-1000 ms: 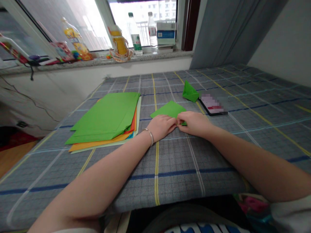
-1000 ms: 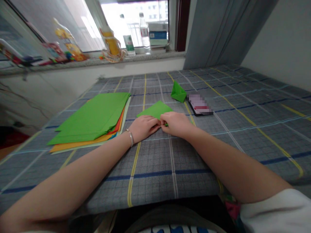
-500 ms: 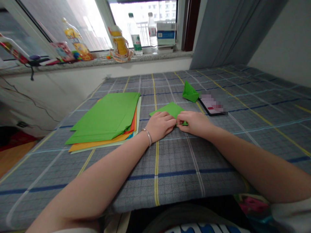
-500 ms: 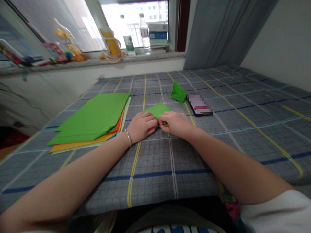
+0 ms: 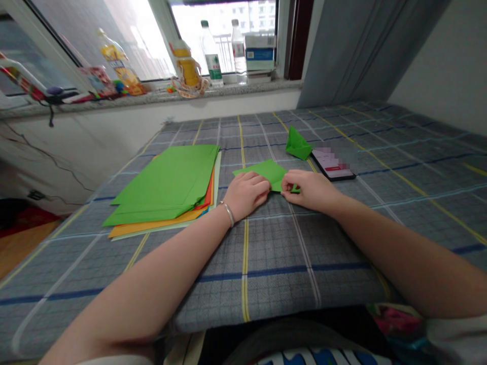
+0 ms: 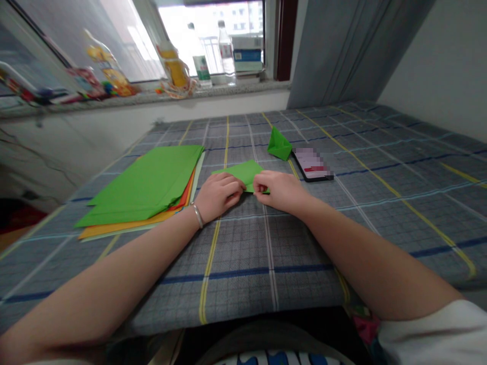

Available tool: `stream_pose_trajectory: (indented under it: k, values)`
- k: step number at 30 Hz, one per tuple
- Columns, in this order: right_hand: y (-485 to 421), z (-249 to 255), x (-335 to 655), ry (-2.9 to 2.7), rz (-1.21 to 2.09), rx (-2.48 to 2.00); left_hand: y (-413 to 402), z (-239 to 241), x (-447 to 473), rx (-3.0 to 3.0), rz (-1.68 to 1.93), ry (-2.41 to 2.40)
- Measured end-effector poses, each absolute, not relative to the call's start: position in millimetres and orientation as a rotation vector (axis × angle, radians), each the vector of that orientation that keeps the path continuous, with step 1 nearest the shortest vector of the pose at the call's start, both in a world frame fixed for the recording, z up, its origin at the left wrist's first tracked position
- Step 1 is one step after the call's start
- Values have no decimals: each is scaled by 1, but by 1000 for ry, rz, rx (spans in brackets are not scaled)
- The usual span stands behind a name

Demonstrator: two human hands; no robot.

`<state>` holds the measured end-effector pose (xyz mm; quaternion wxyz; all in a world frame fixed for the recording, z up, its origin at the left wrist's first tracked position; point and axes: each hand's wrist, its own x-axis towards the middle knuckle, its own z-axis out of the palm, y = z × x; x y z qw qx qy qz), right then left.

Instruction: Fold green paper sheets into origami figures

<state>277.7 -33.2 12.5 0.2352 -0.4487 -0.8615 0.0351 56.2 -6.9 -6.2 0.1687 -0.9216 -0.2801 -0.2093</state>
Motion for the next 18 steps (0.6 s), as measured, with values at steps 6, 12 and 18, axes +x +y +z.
stream_pose_trajectory:
  k: [6, 12, 18]
  values:
    - [-31, 14, 285, -2351, 77, -1211, -6, -6, 53, -2583, -625, -866]
    - [-27, 19, 294, -2325, 81, -1214, 2, -7, 47, -2695, -798, -1019]
    - [-23, 21, 303, -2318, 90, -1192, 7, -10, 40, -2767, -969, -1099]
